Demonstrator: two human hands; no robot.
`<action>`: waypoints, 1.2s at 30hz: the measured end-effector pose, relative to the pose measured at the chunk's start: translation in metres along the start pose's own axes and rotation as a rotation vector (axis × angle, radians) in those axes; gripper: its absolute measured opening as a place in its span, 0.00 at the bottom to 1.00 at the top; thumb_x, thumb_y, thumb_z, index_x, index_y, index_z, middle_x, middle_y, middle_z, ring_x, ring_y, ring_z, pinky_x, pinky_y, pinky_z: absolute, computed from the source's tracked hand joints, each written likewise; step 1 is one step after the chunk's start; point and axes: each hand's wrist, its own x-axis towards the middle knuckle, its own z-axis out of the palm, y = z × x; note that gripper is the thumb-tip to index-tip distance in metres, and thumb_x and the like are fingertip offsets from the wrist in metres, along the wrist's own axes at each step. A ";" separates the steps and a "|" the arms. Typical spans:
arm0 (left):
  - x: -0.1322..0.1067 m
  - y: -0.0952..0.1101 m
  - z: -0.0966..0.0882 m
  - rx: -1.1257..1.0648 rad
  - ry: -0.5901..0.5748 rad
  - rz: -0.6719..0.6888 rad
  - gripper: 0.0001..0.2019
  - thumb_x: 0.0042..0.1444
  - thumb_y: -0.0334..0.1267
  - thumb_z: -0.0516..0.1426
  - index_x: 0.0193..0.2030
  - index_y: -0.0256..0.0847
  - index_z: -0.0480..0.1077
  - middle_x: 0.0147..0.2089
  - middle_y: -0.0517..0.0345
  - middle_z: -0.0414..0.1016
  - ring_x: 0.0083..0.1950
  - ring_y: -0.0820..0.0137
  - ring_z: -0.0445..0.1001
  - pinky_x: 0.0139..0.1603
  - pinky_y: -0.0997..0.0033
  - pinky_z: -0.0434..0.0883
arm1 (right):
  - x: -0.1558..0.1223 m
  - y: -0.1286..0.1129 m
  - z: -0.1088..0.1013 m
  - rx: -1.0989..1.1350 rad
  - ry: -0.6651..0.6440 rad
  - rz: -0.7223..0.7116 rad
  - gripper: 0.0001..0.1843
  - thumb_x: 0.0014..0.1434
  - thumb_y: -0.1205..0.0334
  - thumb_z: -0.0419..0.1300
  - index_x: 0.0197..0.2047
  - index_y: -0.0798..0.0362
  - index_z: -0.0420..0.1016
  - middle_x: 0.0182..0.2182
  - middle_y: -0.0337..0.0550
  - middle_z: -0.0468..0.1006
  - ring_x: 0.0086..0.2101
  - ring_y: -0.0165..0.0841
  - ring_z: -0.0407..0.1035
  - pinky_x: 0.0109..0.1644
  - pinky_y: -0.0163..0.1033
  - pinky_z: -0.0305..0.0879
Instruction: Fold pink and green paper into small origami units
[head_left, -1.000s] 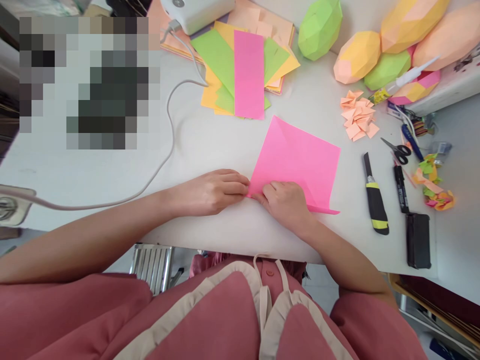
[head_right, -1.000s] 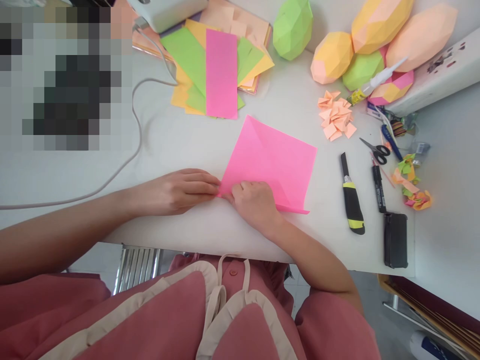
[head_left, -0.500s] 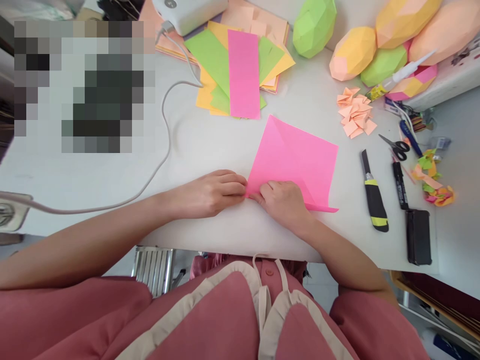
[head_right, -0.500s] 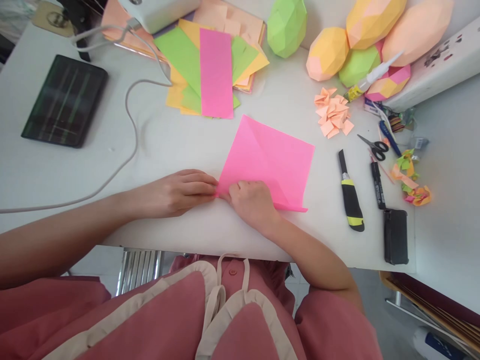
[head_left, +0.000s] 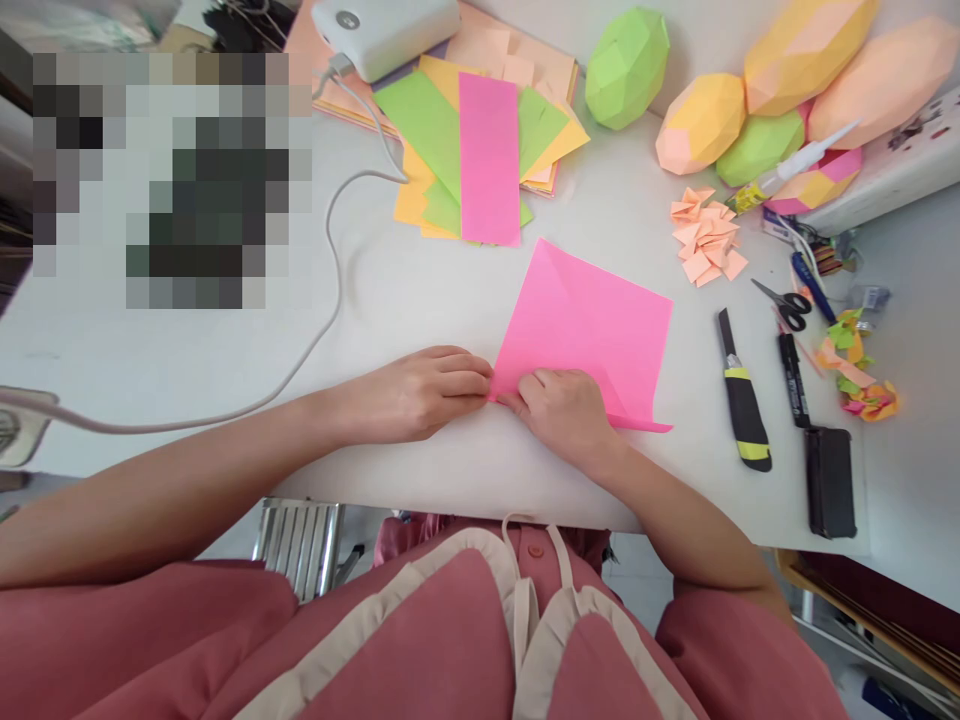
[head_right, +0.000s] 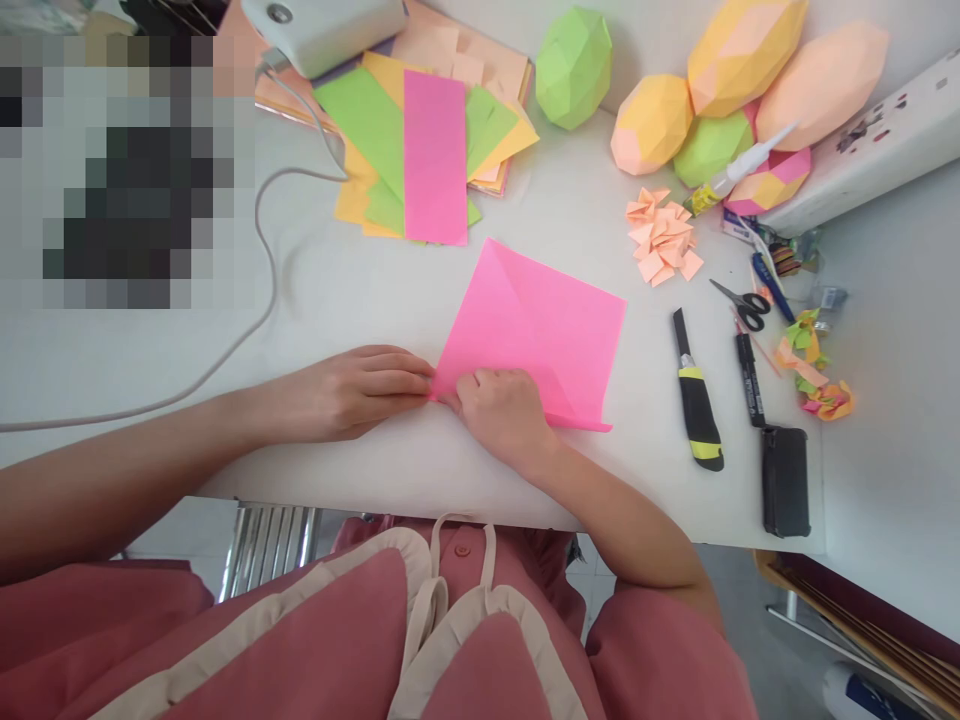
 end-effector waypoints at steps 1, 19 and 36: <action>0.000 0.000 0.000 -0.006 -0.008 -0.011 0.13 0.64 0.27 0.48 0.45 0.38 0.72 0.48 0.48 0.76 0.58 0.63 0.69 0.58 0.59 0.68 | -0.001 0.000 0.000 -0.002 0.015 -0.004 0.26 0.68 0.52 0.47 0.23 0.56 0.69 0.17 0.38 0.63 0.20 0.27 0.50 0.27 0.38 0.37; 0.001 0.003 0.003 0.035 -0.012 -0.035 0.16 0.65 0.26 0.45 0.44 0.38 0.74 0.49 0.48 0.75 0.55 0.64 0.69 0.57 0.60 0.67 | -0.010 0.003 -0.007 -0.142 0.190 -0.368 0.16 0.61 0.75 0.49 0.43 0.48 0.72 0.27 0.38 0.66 0.26 0.28 0.52 0.28 0.36 0.44; 0.000 0.013 0.007 0.117 -0.005 -0.023 0.13 0.63 0.24 0.47 0.37 0.36 0.71 0.42 0.49 0.75 0.55 0.62 0.70 0.53 0.58 0.70 | -0.022 0.012 -0.012 -0.048 0.111 -0.354 0.14 0.63 0.73 0.50 0.45 0.49 0.72 0.29 0.39 0.66 0.28 0.29 0.53 0.28 0.36 0.44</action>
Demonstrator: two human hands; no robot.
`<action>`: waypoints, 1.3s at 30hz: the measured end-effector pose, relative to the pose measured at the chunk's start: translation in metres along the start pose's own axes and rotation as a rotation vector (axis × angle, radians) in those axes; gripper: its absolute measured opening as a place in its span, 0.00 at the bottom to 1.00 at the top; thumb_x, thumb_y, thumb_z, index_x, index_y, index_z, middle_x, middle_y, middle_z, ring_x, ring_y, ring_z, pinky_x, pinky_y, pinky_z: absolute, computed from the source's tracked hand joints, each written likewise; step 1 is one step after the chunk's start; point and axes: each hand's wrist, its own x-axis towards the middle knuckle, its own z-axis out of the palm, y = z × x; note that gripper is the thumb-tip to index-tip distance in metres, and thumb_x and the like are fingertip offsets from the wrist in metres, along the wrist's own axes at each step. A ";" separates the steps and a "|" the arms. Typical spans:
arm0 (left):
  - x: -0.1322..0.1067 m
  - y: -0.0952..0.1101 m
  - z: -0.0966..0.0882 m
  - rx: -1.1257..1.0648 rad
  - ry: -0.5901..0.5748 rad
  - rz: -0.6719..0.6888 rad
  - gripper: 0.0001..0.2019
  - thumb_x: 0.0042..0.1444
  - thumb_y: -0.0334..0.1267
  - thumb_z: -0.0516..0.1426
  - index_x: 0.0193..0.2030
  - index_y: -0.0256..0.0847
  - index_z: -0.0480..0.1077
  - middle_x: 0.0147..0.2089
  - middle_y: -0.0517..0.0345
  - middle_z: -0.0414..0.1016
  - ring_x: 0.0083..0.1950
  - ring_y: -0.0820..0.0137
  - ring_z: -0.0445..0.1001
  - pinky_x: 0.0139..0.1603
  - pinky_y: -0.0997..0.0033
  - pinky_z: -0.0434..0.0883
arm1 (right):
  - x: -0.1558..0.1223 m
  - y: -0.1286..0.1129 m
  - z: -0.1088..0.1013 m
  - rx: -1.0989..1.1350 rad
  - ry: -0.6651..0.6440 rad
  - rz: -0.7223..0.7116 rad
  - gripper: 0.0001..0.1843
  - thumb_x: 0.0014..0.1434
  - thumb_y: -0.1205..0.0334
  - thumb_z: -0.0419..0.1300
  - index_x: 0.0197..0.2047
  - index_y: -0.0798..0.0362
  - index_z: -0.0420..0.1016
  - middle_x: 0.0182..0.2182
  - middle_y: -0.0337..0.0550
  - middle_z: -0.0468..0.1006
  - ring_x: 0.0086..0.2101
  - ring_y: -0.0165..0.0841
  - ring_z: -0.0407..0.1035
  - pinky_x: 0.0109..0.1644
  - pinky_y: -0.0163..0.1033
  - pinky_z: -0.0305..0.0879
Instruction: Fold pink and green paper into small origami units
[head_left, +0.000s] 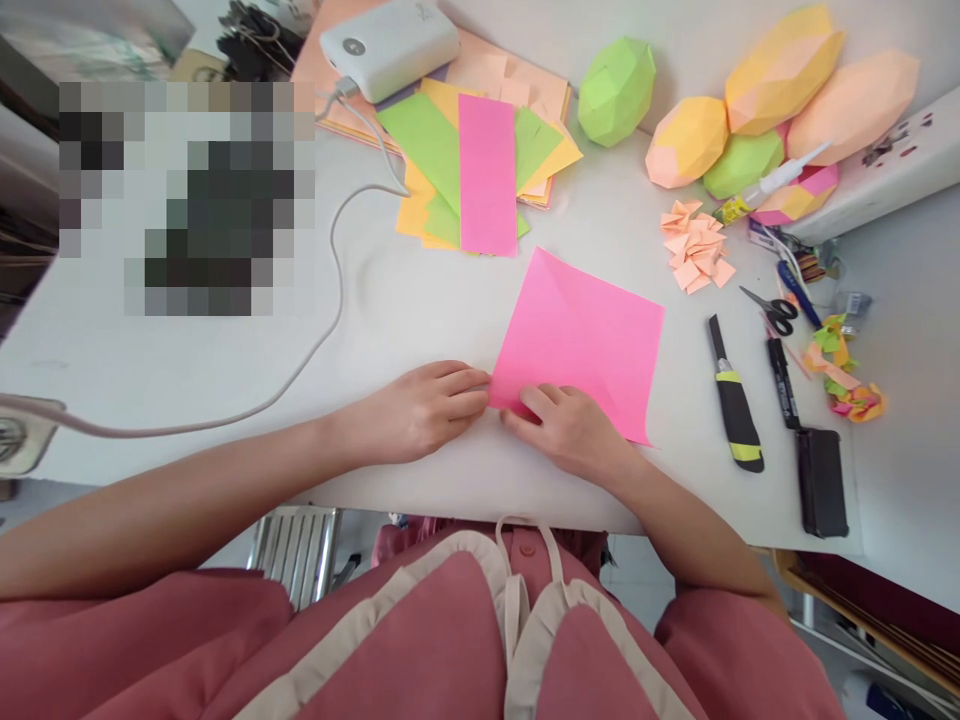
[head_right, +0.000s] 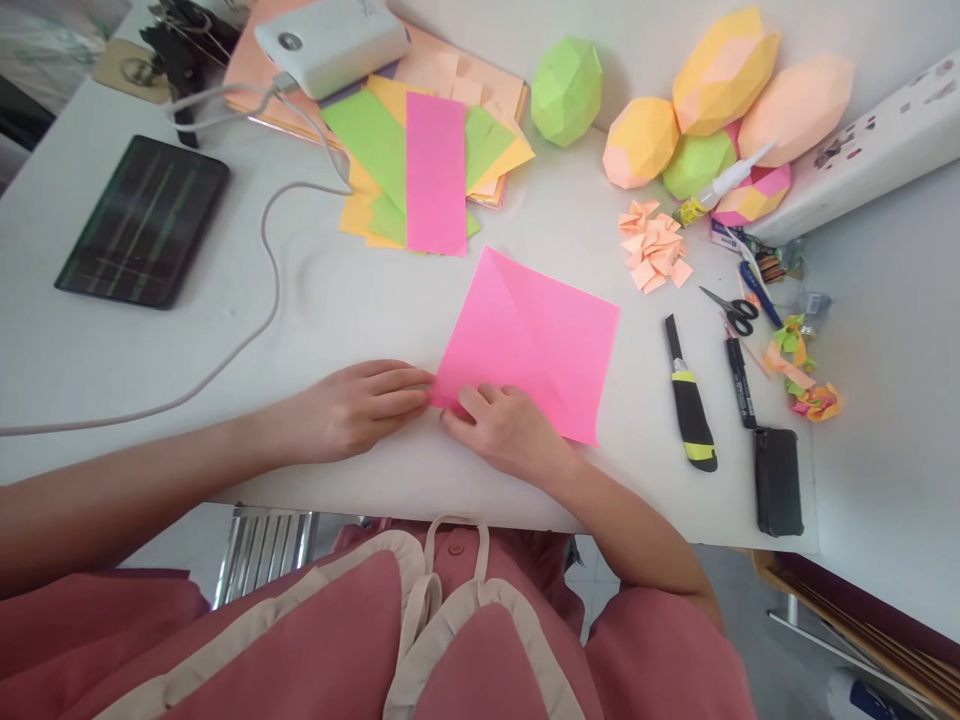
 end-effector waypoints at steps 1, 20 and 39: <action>0.000 0.001 0.000 0.023 -0.005 0.004 0.13 0.63 0.24 0.47 0.36 0.36 0.71 0.42 0.49 0.74 0.55 0.61 0.70 0.52 0.58 0.71 | -0.001 0.000 0.000 -0.010 0.010 -0.005 0.14 0.63 0.73 0.50 0.44 0.50 0.73 0.29 0.40 0.67 0.28 0.29 0.53 0.28 0.36 0.45; 0.014 0.030 0.009 0.366 -0.047 0.043 0.11 0.56 0.19 0.51 0.34 0.36 0.70 0.31 0.53 0.69 0.37 0.63 0.69 0.38 0.58 0.72 | -0.093 0.009 -0.026 0.424 0.115 0.663 0.10 0.64 0.61 0.55 0.33 0.53 0.73 0.31 0.45 0.75 0.35 0.35 0.67 0.38 0.41 0.65; 0.065 0.016 0.030 0.299 -0.008 0.038 0.24 0.62 0.36 0.54 0.13 0.38 0.59 0.18 0.58 0.56 0.22 0.72 0.54 0.21 0.70 0.41 | -0.111 -0.028 -0.016 0.418 0.302 1.064 0.10 0.61 0.60 0.57 0.28 0.51 0.71 0.29 0.43 0.73 0.34 0.35 0.66 0.37 0.41 0.65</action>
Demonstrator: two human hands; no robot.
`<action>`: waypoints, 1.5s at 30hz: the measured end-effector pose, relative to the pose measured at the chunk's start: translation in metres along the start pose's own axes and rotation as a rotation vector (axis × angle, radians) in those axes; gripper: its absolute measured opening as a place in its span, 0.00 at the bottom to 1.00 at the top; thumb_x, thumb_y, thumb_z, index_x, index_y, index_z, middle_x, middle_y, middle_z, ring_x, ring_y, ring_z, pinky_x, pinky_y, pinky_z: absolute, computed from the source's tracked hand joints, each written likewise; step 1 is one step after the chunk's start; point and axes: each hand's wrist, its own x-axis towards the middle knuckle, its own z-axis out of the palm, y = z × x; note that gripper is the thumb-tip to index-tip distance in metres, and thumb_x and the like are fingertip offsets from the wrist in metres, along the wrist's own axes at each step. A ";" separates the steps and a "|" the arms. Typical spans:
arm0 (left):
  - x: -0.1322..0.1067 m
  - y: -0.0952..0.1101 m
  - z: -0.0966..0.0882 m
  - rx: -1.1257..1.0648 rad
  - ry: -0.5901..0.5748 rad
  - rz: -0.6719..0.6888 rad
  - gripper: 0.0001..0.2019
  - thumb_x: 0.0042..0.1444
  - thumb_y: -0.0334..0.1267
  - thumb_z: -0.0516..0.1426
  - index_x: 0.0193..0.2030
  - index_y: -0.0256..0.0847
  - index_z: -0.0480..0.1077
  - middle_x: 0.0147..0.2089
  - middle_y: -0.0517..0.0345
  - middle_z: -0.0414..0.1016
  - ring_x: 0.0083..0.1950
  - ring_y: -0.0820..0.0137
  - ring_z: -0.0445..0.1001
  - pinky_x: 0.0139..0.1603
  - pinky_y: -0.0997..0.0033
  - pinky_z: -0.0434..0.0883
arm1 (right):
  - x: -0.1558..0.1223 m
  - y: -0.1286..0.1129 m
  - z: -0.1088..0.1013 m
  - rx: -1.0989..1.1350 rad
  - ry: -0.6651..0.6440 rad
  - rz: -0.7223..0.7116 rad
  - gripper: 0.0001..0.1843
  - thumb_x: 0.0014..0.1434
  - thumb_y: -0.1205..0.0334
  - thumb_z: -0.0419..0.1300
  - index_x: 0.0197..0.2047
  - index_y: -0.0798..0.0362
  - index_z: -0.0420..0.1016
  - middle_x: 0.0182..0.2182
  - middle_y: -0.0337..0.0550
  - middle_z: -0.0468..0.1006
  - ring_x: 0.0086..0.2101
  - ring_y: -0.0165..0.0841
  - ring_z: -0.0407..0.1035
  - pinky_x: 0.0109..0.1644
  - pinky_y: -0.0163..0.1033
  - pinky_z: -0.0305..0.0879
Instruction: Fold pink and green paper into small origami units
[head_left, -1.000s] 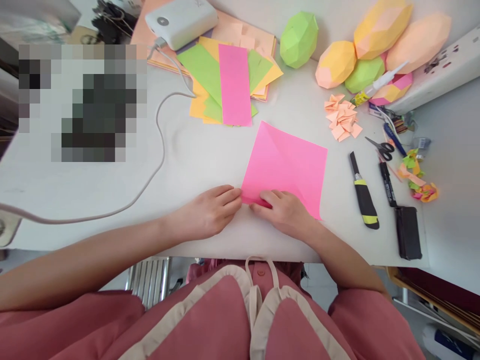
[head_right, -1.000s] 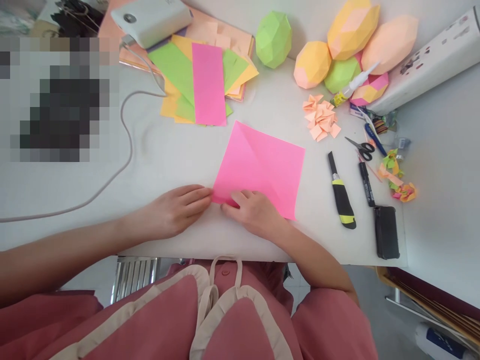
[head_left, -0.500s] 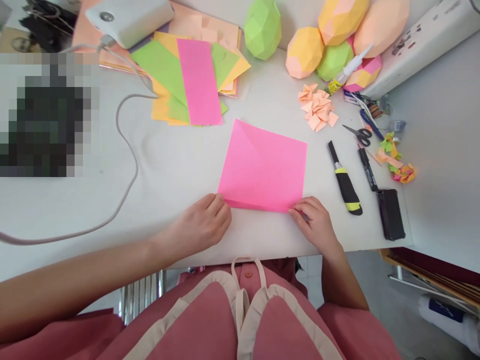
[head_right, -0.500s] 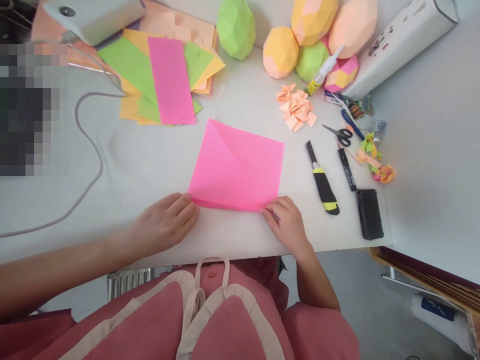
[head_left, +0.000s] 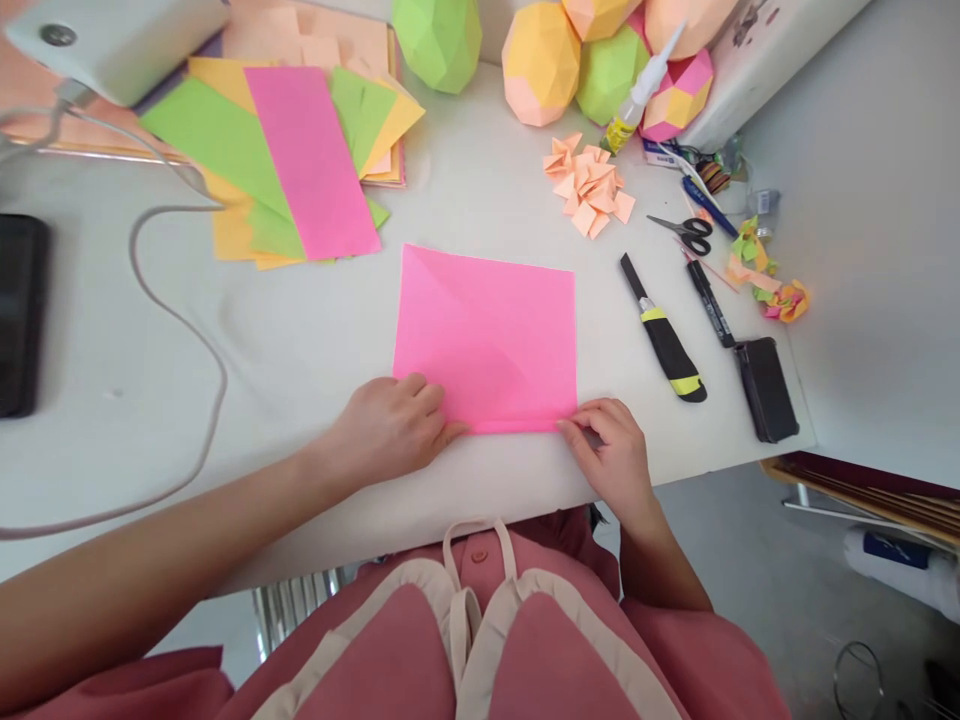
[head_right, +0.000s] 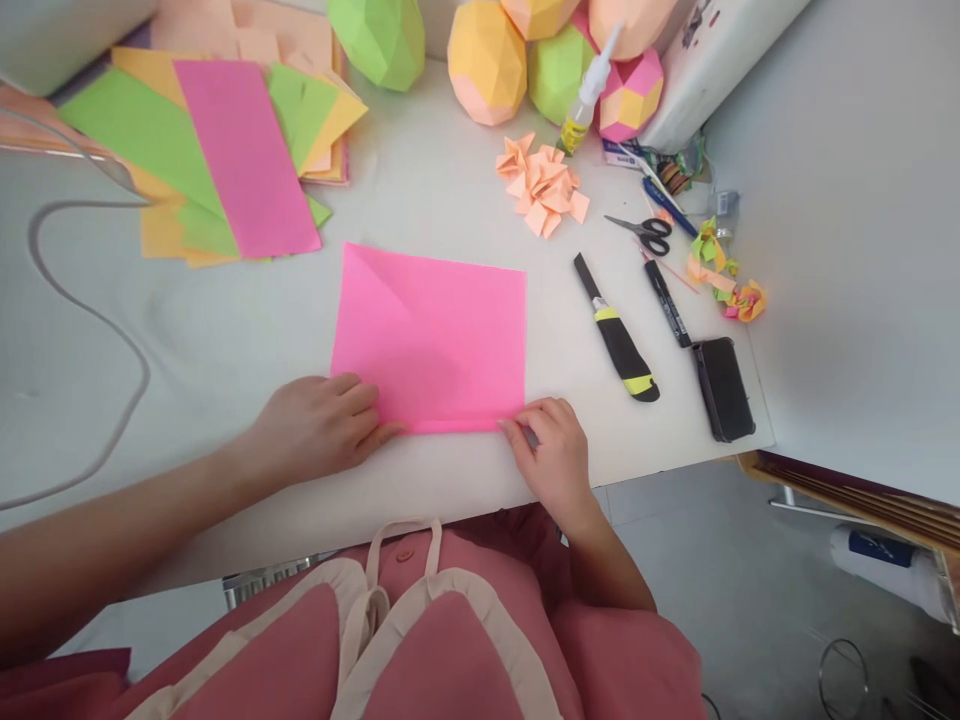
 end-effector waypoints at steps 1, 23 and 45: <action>-0.001 0.003 -0.001 -0.001 0.006 0.015 0.25 0.62 0.36 0.54 0.13 0.38 0.59 0.17 0.59 0.55 0.21 0.72 0.53 0.21 0.70 0.41 | -0.001 0.000 -0.001 0.003 -0.001 -0.002 0.10 0.61 0.60 0.57 0.29 0.51 0.71 0.30 0.43 0.73 0.34 0.35 0.66 0.38 0.41 0.65; 0.000 0.005 0.009 -0.457 -0.294 0.253 0.23 0.67 0.32 0.45 0.67 0.44 0.54 0.70 0.59 0.52 0.73 0.61 0.40 0.71 0.50 0.46 | -0.015 0.002 -0.004 -0.158 0.006 0.138 0.13 0.59 0.57 0.60 0.25 0.51 0.67 0.26 0.39 0.69 0.32 0.33 0.62 0.35 0.39 0.60; 0.004 0.009 0.010 -0.411 -0.273 0.238 0.25 0.62 0.29 0.46 0.66 0.46 0.57 0.69 0.58 0.56 0.69 0.56 0.52 0.65 0.48 0.54 | -0.027 -0.010 0.012 -0.298 0.123 0.203 0.06 0.60 0.58 0.55 0.36 0.53 0.67 0.33 0.47 0.72 0.35 0.39 0.61 0.38 0.44 0.60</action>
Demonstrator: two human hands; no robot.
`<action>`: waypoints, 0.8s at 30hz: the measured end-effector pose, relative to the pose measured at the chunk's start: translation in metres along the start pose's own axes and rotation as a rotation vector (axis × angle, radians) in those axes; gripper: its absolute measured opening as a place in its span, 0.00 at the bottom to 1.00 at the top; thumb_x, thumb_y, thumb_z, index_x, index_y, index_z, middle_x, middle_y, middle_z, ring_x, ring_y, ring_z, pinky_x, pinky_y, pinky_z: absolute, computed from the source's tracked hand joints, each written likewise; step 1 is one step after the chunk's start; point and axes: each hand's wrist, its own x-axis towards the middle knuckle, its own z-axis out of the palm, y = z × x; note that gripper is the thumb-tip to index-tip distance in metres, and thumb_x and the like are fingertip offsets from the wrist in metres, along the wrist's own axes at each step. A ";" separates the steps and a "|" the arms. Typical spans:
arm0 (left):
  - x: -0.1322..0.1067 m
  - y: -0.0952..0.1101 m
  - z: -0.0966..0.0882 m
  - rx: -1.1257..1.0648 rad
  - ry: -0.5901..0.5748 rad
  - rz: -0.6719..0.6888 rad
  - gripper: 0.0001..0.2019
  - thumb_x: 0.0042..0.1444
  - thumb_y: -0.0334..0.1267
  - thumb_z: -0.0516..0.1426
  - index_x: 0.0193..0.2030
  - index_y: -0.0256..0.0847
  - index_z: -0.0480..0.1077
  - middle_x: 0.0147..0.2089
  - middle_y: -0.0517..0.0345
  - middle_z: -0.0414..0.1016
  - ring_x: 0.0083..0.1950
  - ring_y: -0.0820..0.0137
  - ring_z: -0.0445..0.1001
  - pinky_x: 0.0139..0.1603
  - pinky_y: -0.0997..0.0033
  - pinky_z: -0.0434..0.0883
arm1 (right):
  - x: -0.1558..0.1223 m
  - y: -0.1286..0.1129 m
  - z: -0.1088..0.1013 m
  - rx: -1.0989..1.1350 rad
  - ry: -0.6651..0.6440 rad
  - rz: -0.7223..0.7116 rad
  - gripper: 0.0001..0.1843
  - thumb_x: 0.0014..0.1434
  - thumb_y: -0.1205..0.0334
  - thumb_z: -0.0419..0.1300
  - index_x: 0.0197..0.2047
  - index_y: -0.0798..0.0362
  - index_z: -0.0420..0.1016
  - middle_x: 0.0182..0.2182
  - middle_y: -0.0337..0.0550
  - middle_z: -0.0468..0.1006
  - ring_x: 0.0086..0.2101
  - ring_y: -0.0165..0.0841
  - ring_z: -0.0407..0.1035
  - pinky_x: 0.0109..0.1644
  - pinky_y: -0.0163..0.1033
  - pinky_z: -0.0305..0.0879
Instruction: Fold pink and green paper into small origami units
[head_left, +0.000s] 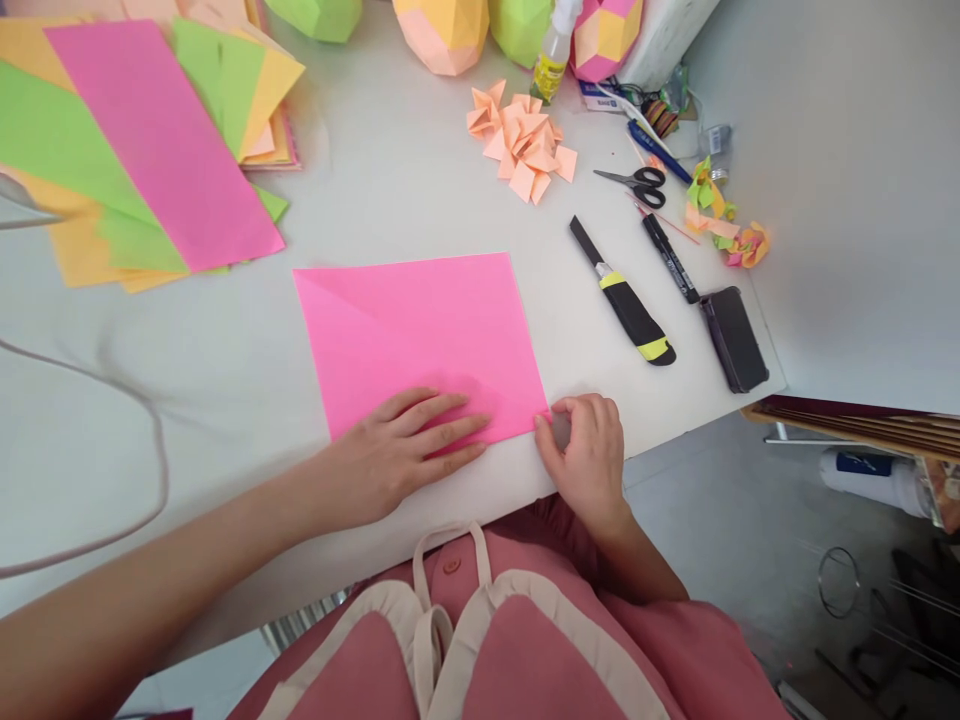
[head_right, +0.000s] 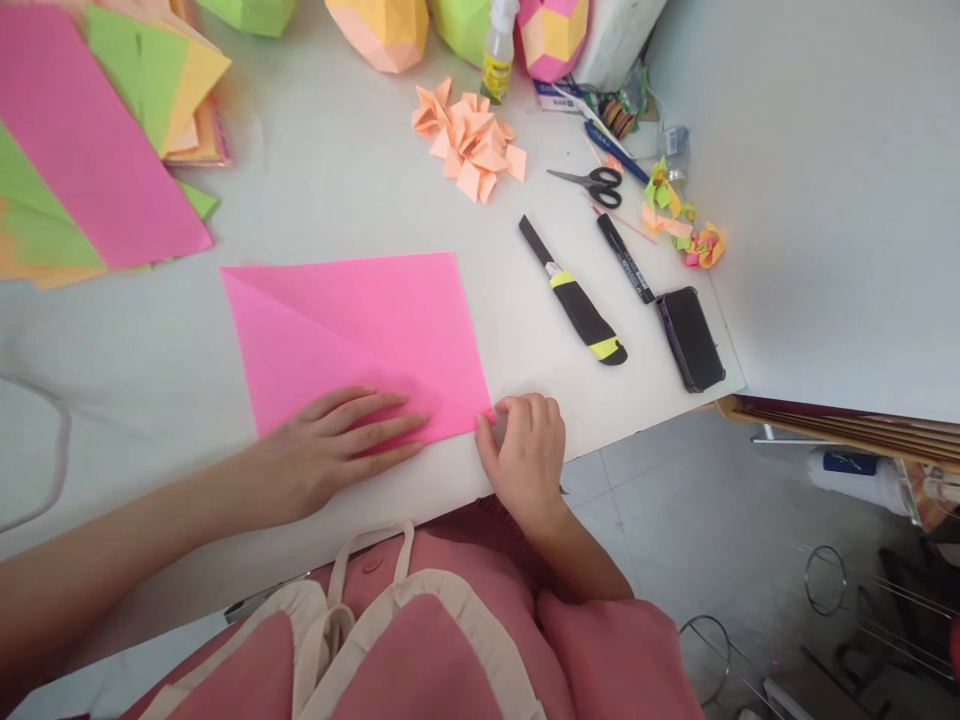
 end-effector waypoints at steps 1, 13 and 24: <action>0.000 0.000 0.000 -0.006 -0.003 -0.007 0.25 0.62 0.29 0.45 0.66 0.47 0.57 0.69 0.58 0.56 0.69 0.56 0.52 0.65 0.48 0.54 | -0.001 -0.002 0.001 -0.001 0.016 0.017 0.06 0.60 0.59 0.56 0.36 0.53 0.67 0.33 0.47 0.71 0.35 0.39 0.61 0.39 0.44 0.59; 0.001 0.001 -0.002 -0.035 -0.020 -0.033 0.25 0.63 0.29 0.45 0.66 0.49 0.57 0.68 0.60 0.58 0.69 0.58 0.52 0.66 0.53 0.52 | 0.000 0.003 -0.003 -0.019 -0.035 -0.014 0.12 0.63 0.55 0.56 0.30 0.52 0.67 0.29 0.44 0.70 0.33 0.37 0.61 0.36 0.42 0.57; 0.000 -0.001 -0.002 -0.040 -0.024 -0.030 0.24 0.65 0.30 0.44 0.66 0.49 0.56 0.68 0.58 0.59 0.69 0.60 0.53 0.66 0.53 0.52 | 0.011 0.011 -0.004 -0.117 -0.127 -0.071 0.15 0.64 0.57 0.54 0.26 0.52 0.66 0.27 0.45 0.67 0.32 0.37 0.58 0.31 0.40 0.55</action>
